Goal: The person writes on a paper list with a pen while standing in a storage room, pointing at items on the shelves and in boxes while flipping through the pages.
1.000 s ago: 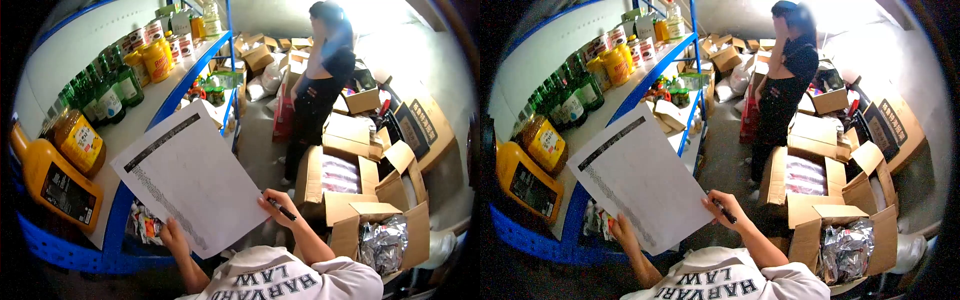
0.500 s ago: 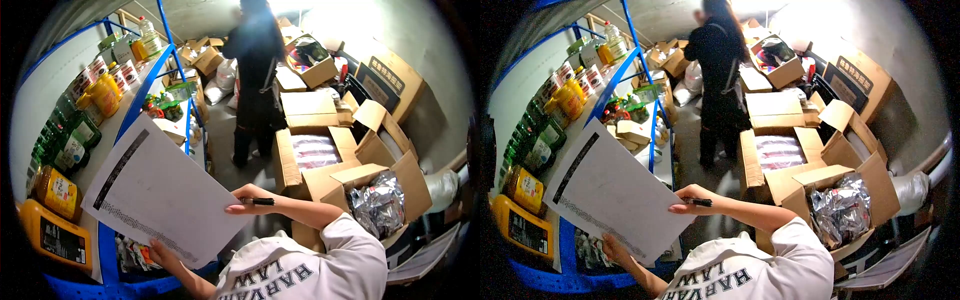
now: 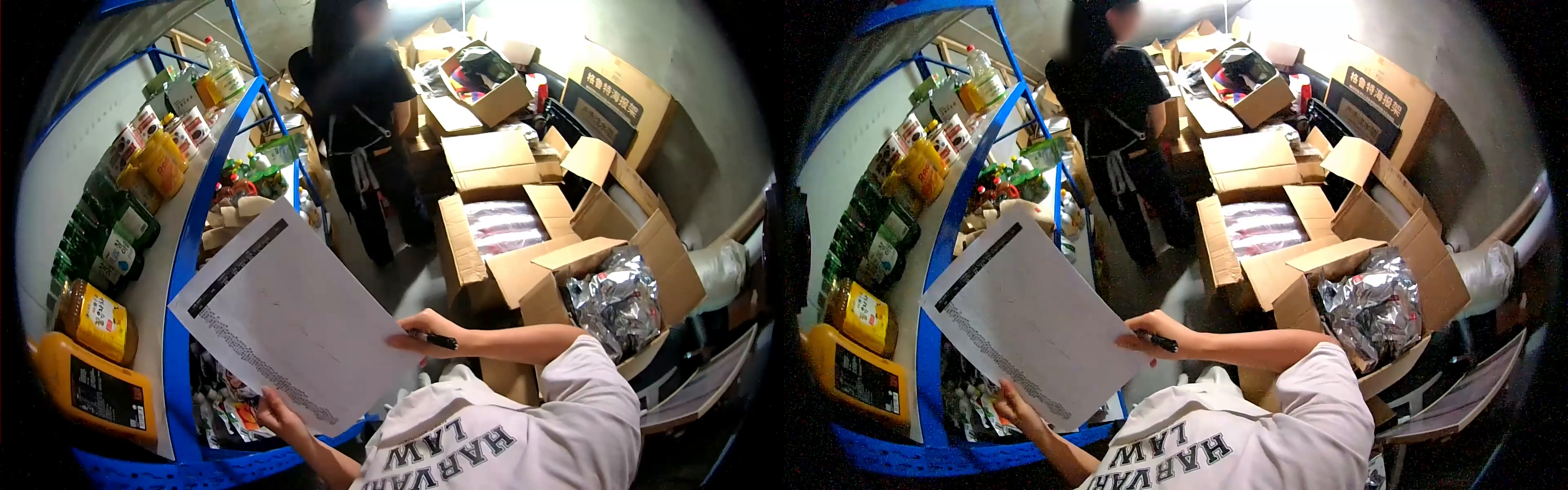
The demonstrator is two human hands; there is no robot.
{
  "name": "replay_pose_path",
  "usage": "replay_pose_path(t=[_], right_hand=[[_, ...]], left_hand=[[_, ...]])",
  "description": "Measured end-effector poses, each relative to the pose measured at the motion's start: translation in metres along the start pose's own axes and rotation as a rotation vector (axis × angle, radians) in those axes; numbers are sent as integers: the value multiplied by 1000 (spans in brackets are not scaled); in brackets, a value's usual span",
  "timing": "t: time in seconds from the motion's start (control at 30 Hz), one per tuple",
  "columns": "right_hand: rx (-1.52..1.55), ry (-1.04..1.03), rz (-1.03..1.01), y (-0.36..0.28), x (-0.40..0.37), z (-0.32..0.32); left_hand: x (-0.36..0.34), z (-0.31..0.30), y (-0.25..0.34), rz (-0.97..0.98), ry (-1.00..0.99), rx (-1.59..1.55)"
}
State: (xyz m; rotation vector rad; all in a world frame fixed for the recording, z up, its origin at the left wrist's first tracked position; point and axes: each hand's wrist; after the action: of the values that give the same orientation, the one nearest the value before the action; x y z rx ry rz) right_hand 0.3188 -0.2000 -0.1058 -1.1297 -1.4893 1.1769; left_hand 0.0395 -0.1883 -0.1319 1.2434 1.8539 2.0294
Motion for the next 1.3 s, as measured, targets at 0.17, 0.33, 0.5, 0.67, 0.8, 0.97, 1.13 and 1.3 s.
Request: replay_pose_path(t=[0.17, 0.33, 0.5, 0.67, 0.8, 0.97, 1.13, 1.3], right_hand=[[55, 48, 80, 12, -31, 13], [129, 123, 237, 41, -68, 26], [188, 243, 323, 41, -96, 26], [177, 306, 309, 35, -102, 6], [151, 378, 233, 38, -109, -7], [30, 545, 45, 42, -119, -28], [97, 645, 55, 44, -126, -68], [178, 805, 8, 57, -121, -120]], left_hand=[[-6, 5, 13, 15, -78, -79], [-7, 5, 2, -36, -537, 28], [-18, 19, 15, 19, -653, 41], [-27, 37, 33, 43, -675, 73], [-35, 53, 49, 124, -685, 52], [-52, 86, 38, 11, -736, 87], [-66, 118, 74, -118, -981, -255], [-83, 140, 105, -359, -1314, -315]])
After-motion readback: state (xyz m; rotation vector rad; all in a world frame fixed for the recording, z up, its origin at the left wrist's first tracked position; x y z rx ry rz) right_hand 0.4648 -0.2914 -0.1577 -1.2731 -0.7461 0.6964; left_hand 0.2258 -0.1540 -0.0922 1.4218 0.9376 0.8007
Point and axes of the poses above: each hand's wrist, its own x-axis towards the middle knuckle, its own z-axis out of the palm, y = z × x, and after that the axes turned 11 degrees about y, right-handed
